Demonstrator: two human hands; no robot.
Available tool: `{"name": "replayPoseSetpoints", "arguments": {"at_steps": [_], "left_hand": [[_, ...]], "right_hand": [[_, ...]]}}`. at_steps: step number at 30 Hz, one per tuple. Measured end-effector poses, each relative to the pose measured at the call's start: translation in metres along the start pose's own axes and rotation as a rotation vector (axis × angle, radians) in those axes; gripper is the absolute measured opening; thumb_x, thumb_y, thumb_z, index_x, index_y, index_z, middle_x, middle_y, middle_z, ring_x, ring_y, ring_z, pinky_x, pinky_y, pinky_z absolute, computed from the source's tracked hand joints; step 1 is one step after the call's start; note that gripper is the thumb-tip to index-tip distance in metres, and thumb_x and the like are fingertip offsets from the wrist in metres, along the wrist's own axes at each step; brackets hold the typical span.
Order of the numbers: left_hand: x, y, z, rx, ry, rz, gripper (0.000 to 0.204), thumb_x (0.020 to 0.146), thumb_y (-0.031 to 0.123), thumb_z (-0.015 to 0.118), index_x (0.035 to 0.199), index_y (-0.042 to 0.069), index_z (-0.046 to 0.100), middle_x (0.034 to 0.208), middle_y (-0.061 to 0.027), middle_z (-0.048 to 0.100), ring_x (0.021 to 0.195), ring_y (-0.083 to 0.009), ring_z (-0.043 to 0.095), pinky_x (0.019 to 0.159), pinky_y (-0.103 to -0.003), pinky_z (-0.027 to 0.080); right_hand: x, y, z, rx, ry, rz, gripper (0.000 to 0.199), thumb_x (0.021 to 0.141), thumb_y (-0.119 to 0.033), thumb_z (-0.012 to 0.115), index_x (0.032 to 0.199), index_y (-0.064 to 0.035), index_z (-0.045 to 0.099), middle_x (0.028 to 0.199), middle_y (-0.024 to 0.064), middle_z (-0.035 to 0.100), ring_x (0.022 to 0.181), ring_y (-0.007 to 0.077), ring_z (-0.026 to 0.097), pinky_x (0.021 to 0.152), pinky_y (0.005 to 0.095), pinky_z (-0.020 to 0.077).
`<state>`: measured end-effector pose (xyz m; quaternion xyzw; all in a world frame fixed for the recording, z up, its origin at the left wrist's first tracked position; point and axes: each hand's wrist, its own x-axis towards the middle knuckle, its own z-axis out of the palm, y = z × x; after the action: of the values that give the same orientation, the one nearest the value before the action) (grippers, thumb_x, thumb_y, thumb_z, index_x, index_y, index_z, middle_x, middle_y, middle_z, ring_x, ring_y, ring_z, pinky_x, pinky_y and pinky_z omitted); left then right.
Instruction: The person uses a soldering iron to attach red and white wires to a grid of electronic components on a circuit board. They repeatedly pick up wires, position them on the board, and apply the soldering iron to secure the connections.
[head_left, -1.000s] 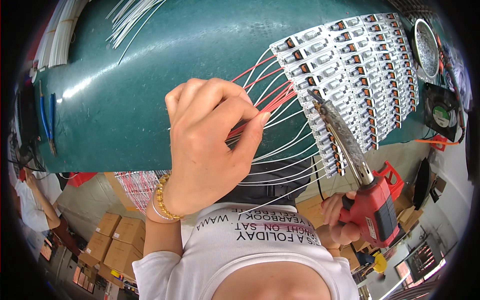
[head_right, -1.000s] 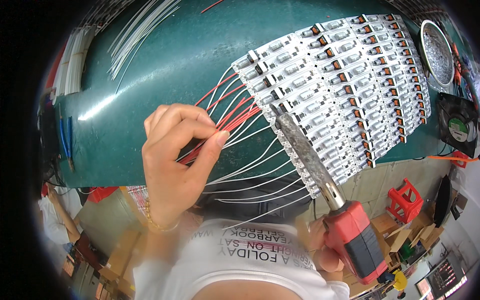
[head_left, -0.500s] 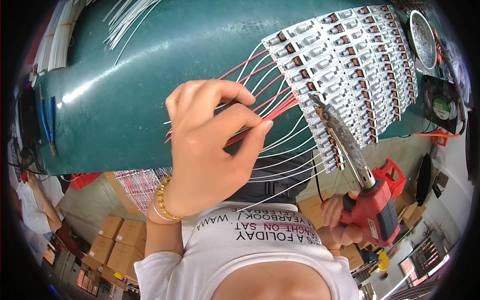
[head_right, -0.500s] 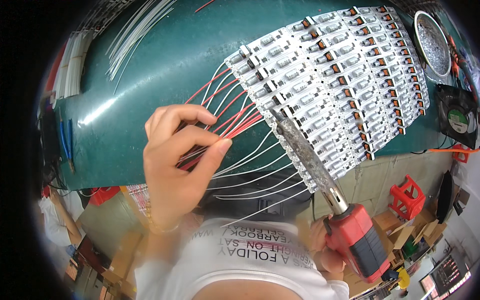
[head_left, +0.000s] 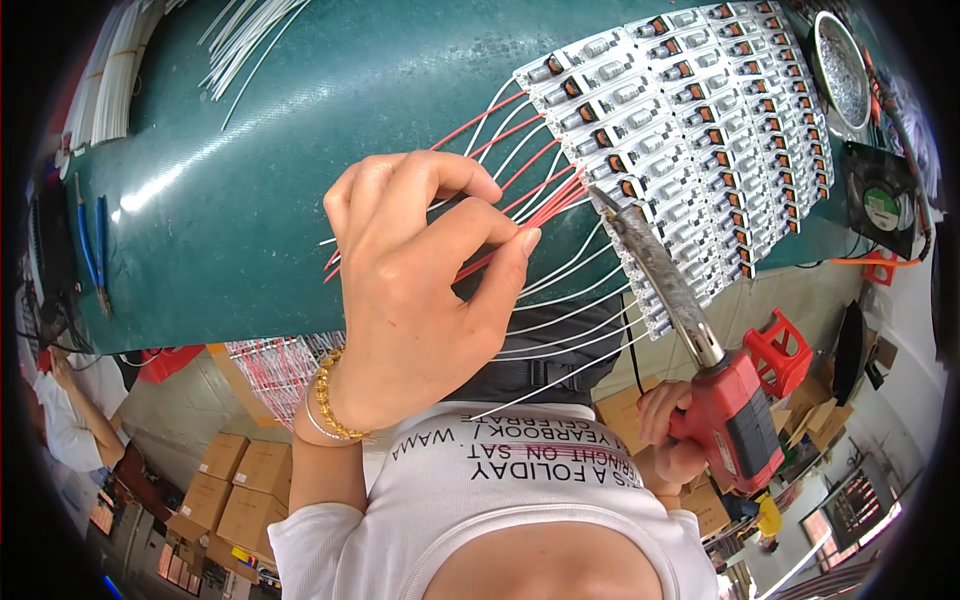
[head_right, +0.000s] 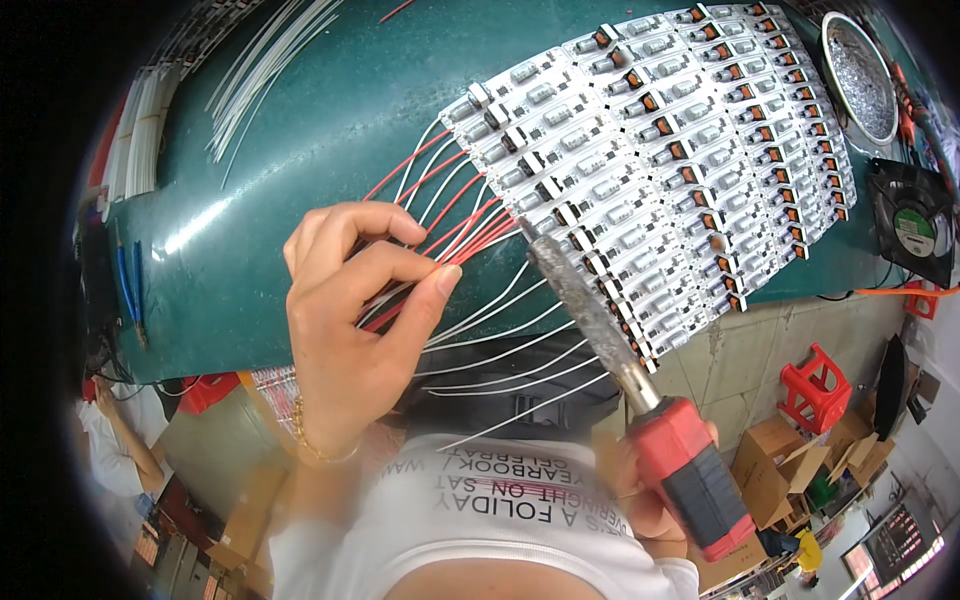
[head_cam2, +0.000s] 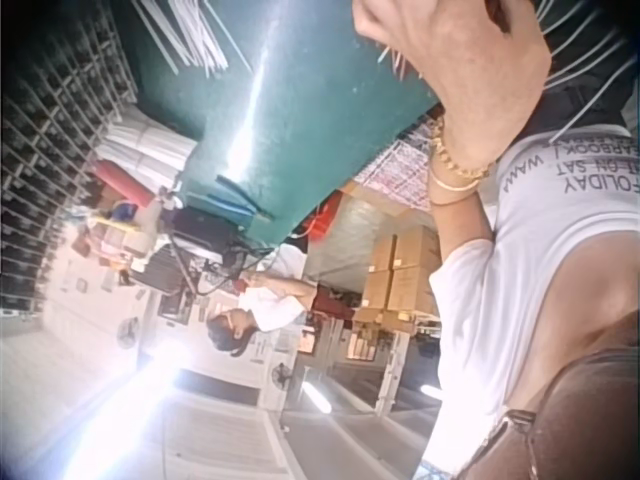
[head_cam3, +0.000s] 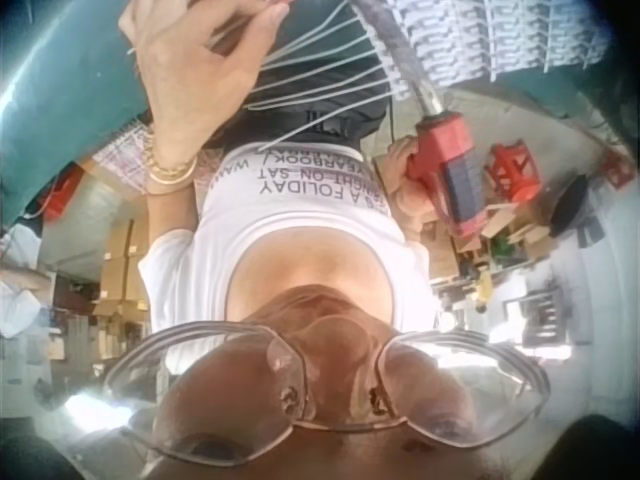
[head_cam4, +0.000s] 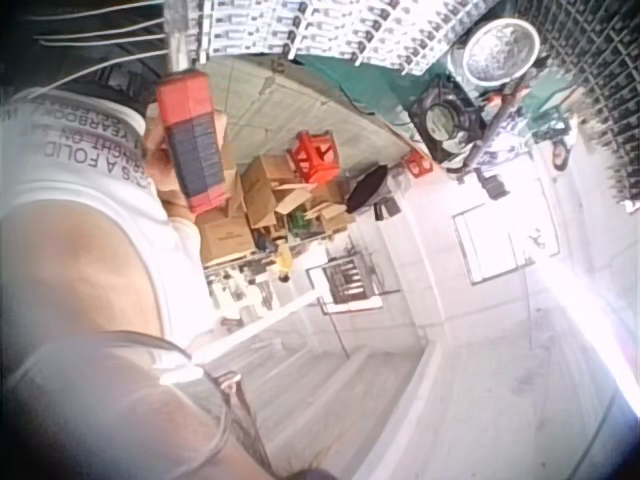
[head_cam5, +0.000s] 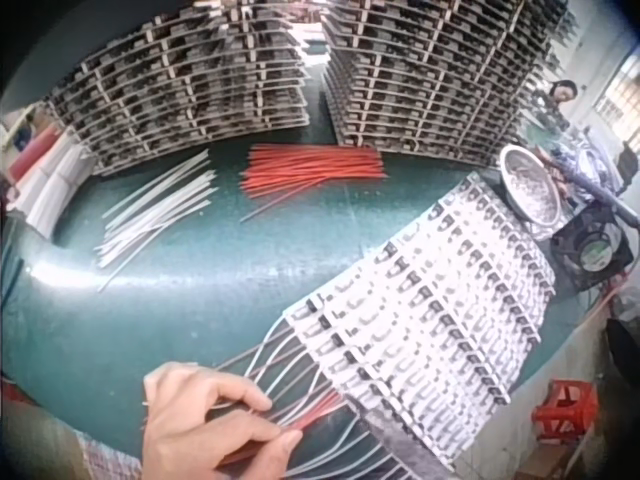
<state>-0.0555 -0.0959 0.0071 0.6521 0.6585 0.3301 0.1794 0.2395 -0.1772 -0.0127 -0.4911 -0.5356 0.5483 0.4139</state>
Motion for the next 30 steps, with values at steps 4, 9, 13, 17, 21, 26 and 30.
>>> {"name": "replayPoseSetpoints", "arguments": {"at_steps": [4,9,13,17,21,26,30], "left_hand": [[0.002,-0.003,0.000,-0.004,0.000,-0.012,0.011,0.071,0.007,0.077,0.073,0.006,0.066,0.092,-0.0044,0.062,0.089,-0.0220,0.055,0.087,-0.034,0.036],[0.001,-0.004,0.000,-0.014,0.015,-0.003,0.011,0.071,0.006,0.077,0.073,0.006,0.066,0.091,-0.0044,0.062,0.089,-0.0219,0.055,0.086,-0.034,0.036],[0.001,-0.004,-0.001,-0.005,0.005,-0.006,0.010,0.071,0.006,0.077,0.073,0.006,0.067,0.092,-0.0046,0.063,0.091,-0.0220,0.056,0.088,-0.035,0.037],[-0.003,-0.002,-0.004,-0.137,0.014,-0.078,0.009,0.071,0.006,0.077,0.073,0.006,0.067,0.093,-0.0045,0.064,0.094,-0.0239,0.057,0.095,-0.041,0.037],[-0.004,0.005,-0.002,-0.064,-0.072,0.017,0.009,0.071,0.009,0.076,0.073,0.007,0.067,0.096,-0.0050,0.062,0.097,-0.0267,0.055,0.100,-0.046,0.033],[-0.002,0.003,0.002,-0.066,-0.071,0.030,0.009,0.072,0.008,0.076,0.072,0.006,0.066,0.095,-0.0049,0.061,0.097,-0.0271,0.053,0.100,-0.045,0.033],[-0.003,0.003,0.001,-0.050,-0.067,0.016,0.009,0.073,0.008,0.075,0.073,0.006,0.066,0.095,-0.0050,0.061,0.096,-0.0270,0.053,0.100,-0.045,0.033]], "right_hand": [[0.006,-0.004,0.002,0.114,-0.042,-0.042,0.084,0.078,-0.075,0.057,0.116,0.0000,0.049,0.050,-0.0019,0.046,0.041,0.0125,0.045,0.044,0.0265,0.0371],[0.001,0.001,-0.003,0.125,-0.051,-0.078,0.084,0.077,-0.075,0.057,0.115,-0.0001,0.049,0.050,-0.0019,0.046,0.041,0.0125,0.045,0.044,0.0266,0.0374],[-0.003,0.004,-0.007,0.109,-0.052,-0.083,0.085,0.077,-0.075,0.057,0.115,-0.0002,0.049,0.050,-0.0018,0.046,0.041,0.0126,0.046,0.044,0.0267,0.0376],[-0.004,0.004,-0.010,0.109,-0.054,-0.099,0.085,0.077,-0.076,0.057,0.115,-0.0002,0.049,0.051,-0.0018,0.046,0.042,0.0126,0.046,0.045,0.0268,0.0379],[-0.006,0.004,-0.012,0.103,-0.057,-0.104,0.085,0.077,-0.076,0.057,0.114,-0.0003,0.049,0.051,-0.0018,0.046,0.042,0.0126,0.046,0.045,0.0269,0.0382],[-0.016,0.006,-0.016,-0.006,-0.032,-0.079,0.085,0.076,-0.076,0.057,0.114,-0.0003,0.049,0.051,-0.0017,0.046,0.042,0.0127,0.046,0.045,0.0270,0.0385],[-0.040,0.028,-0.044,-0.337,-0.019,-0.003,0.086,0.076,-0.077,0.057,0.114,-0.0005,0.049,0.051,-0.0017,0.046,0.043,0.0127,0.047,0.046,0.0273,0.0391]]}}
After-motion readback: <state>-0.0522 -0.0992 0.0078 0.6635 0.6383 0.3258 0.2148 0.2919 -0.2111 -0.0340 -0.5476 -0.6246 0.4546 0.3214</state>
